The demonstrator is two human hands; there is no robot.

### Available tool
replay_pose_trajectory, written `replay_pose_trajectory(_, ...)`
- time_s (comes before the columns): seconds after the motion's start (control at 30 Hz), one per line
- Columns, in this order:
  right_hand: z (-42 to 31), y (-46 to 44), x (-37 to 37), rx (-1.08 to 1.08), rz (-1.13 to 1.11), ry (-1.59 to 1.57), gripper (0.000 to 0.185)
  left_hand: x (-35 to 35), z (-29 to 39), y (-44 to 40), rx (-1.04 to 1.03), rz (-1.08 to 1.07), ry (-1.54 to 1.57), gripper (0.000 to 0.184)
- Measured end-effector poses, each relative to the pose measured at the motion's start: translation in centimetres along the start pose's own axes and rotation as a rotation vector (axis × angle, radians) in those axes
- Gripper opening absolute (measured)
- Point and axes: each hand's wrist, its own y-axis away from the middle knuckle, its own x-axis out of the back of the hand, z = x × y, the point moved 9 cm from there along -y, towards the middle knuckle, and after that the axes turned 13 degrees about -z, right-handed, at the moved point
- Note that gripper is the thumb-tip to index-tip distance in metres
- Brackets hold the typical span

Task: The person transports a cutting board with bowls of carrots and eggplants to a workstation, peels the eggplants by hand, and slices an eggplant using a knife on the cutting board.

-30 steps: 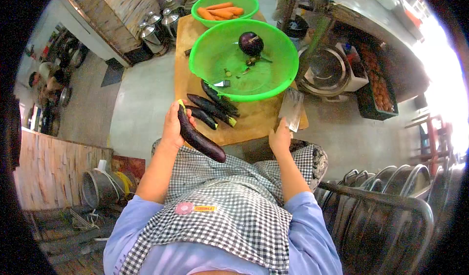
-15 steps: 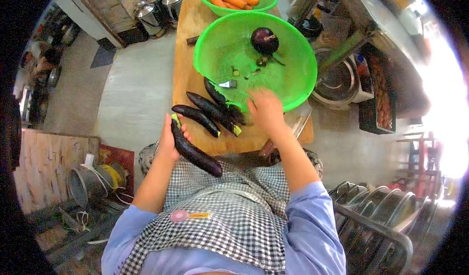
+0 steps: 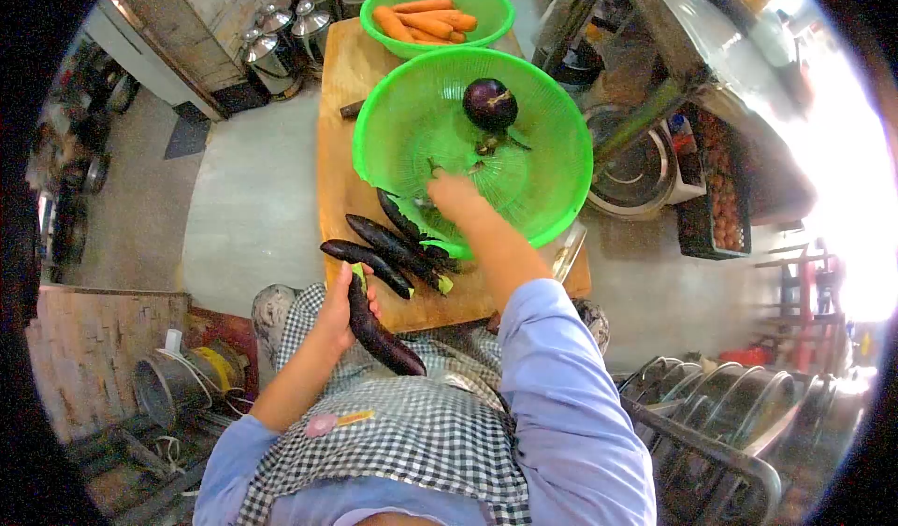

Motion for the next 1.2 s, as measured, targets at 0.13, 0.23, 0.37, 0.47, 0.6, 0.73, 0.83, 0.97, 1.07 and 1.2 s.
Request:
replay_pose_trajectory(0.13,1.9,4.8,3.1,0.023,0.148,-0.255,0.017,-1.7,1.3,1.0,-0.029,-0.003,0.015,0.042)
replay_pose_trajectory(0.23,3.8,9.7,6.1,0.008,0.363,-0.527,0.017,-2.6,1.2,1.2,-0.063,-0.046,0.001,0.042)
replay_pose_trajectory(0.37,6.9,15.7,4.7,-0.018,0.475,-1.075,0.025,-3.3,-1.9,1.7,-0.027,-0.032,0.041,0.042)
replay_pose_trajectory(0.47,6.3,21.4,0.5,0.052,0.574,-1.632,0.019,-2.2,-5.5,2.2,0.012,0.061,0.143,0.041)
replay_pose_trajectory(0.6,4.8,27.5,-6.6,0.053,0.642,-1.876,0.014,0.4,-8.1,3.5,-0.029,0.191,0.227,0.04)
replay_pose_trajectory(0.73,5.3,32.2,-8.4,0.016,0.713,-1.94,0.011,0.0,-5.4,3.3,-0.16,0.258,0.341,0.041)
replay_pose_trajectory(0.83,5.1,33.3,-7.9,0.064,0.718,-1.999,0.009,-1.3,-2.9,3.3,-0.235,0.168,0.368,0.041)
replay_pose_trajectory(0.97,3.4,31.0,-10.4,0.19,0.559,-2.053,0.008,0.3,-1.9,1.8,-0.316,0.136,0.489,0.039)
replay_pose_trajectory(1.07,-0.6,29.1,-11.2,0.278,0.513,-2.181,0.021,-2.5,-1.5,2.2,-0.363,0.085,0.64,0.033)
replay_pose_trajectory(1.2,-3.9,27.5,-9.7,0.517,0.504,-2.498,0.027,-6.2,-3.6,2.9,-0.282,-0.213,0.503,0.029)
